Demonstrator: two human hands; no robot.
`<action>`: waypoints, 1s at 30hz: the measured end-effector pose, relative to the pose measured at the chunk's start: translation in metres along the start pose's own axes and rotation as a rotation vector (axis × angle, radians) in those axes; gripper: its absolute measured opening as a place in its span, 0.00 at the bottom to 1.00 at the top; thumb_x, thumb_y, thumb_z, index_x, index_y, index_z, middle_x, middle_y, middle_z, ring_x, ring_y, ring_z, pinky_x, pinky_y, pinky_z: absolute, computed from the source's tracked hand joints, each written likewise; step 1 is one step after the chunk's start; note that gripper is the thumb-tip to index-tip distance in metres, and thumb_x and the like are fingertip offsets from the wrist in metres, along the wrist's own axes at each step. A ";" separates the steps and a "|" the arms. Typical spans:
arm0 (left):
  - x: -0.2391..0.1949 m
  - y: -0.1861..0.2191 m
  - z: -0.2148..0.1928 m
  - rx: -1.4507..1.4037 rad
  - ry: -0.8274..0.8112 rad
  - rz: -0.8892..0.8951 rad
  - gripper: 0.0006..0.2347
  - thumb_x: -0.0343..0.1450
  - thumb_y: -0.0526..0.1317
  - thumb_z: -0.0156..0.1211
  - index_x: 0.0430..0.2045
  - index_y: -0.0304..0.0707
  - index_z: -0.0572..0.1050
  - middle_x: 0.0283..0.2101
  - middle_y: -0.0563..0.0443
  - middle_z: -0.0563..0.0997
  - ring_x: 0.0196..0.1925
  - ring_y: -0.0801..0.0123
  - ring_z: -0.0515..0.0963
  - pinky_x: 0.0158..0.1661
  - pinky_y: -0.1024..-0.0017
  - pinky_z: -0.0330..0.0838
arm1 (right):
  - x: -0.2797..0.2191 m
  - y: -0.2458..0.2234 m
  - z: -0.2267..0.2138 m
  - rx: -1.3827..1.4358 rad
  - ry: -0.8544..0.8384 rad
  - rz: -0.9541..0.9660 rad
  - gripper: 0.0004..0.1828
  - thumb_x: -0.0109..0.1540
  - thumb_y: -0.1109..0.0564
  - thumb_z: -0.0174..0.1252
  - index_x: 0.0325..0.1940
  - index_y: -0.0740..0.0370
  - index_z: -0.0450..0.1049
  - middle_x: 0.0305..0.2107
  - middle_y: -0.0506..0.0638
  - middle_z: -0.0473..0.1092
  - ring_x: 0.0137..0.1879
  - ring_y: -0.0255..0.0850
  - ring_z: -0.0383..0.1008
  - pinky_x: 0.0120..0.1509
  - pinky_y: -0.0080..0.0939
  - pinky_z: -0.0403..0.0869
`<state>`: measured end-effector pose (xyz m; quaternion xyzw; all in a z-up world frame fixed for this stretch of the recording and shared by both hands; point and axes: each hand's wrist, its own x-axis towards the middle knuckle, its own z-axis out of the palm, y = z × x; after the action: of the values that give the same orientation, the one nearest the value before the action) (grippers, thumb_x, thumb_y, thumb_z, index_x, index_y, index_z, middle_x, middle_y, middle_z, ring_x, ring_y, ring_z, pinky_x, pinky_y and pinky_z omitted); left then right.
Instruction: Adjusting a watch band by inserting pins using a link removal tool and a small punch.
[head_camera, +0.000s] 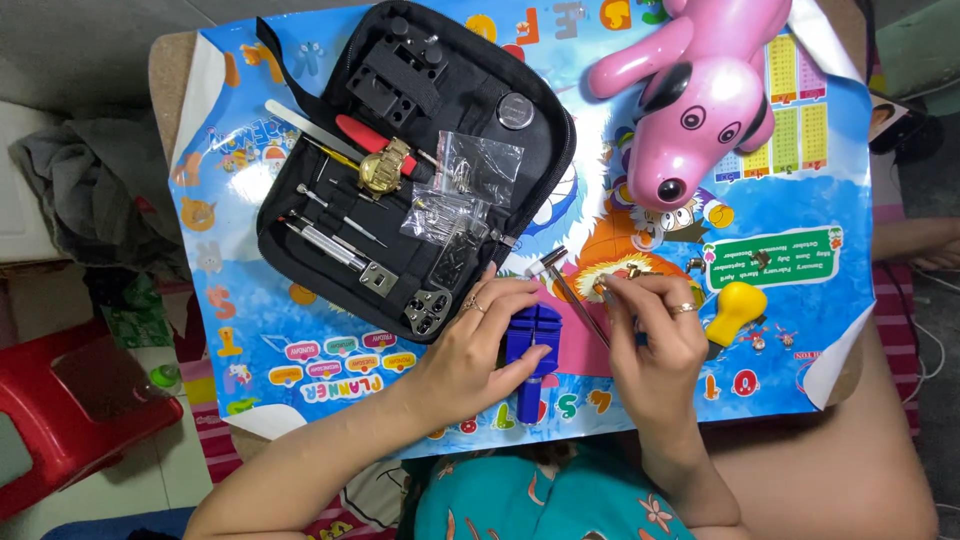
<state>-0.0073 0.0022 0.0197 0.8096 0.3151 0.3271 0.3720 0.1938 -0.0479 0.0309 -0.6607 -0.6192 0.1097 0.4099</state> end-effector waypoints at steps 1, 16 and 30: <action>0.000 0.001 0.000 -0.004 0.002 -0.007 0.19 0.68 0.35 0.69 0.50 0.25 0.72 0.54 0.36 0.76 0.59 0.45 0.78 0.68 0.48 0.59 | -0.001 0.000 -0.001 0.020 0.024 0.003 0.09 0.63 0.74 0.62 0.44 0.69 0.82 0.33 0.55 0.70 0.33 0.45 0.73 0.34 0.38 0.73; 0.003 0.003 -0.002 0.001 0.010 0.002 0.20 0.66 0.34 0.70 0.50 0.24 0.71 0.54 0.36 0.75 0.57 0.42 0.78 0.67 0.47 0.61 | 0.000 -0.024 0.009 0.115 -0.234 -0.175 0.18 0.57 0.72 0.63 0.52 0.70 0.79 0.44 0.62 0.73 0.45 0.57 0.78 0.42 0.48 0.79; -0.010 0.008 0.004 -0.218 0.121 -0.092 0.23 0.67 0.38 0.72 0.55 0.31 0.70 0.51 0.40 0.79 0.53 0.46 0.81 0.56 0.53 0.74 | -0.019 -0.012 0.019 0.100 0.118 -0.460 0.14 0.63 0.72 0.59 0.53 0.78 0.77 0.42 0.64 0.75 0.43 0.55 0.79 0.44 0.47 0.79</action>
<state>-0.0075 -0.0109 0.0210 0.7278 0.3362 0.3905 0.4526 0.1685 -0.0589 0.0202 -0.4864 -0.7222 0.0053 0.4917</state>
